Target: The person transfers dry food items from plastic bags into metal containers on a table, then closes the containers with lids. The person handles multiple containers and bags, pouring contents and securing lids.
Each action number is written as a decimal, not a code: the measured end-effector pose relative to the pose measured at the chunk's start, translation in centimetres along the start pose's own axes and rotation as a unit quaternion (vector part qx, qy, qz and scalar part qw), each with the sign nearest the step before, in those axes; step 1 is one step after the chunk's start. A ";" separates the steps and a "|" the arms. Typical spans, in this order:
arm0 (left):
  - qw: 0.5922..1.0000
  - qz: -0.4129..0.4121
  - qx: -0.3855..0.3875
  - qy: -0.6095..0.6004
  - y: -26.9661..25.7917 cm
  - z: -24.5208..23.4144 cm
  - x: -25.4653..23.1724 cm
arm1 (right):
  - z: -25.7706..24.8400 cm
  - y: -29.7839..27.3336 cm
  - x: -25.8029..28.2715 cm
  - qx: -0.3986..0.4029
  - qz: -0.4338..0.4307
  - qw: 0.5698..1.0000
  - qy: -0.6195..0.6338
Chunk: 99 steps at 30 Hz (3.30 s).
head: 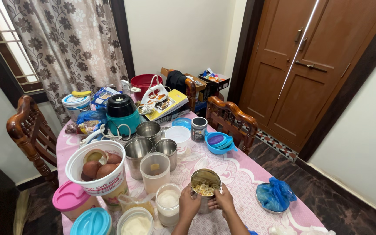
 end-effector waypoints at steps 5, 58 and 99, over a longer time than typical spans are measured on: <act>0.997 0.074 -0.026 0.027 0.7 0.3 0.6 | 0.4 -1.9 2.9 -0.011 -0.019 0.992 -0.126; 0.994 0.010 -0.023 -0.103 14.2 -10.1 -2.8 | 18.5 12.9 3.8 0.162 -0.430 0.586 -0.667; 0.990 -0.016 0.096 -0.100 -3.9 1.5 -2.1 | -7.9 -11.3 9.6 0.003 -0.347 0.721 -0.600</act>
Point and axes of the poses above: each hand's wrist, its own y-axis towards the middle knuckle, its own z-axis out of the palm, x = y × z, the point moved 1 cm from there along y, towards the middle knuckle, and after that the axes turned 14 degrees about -z, right-handed, at the moved point
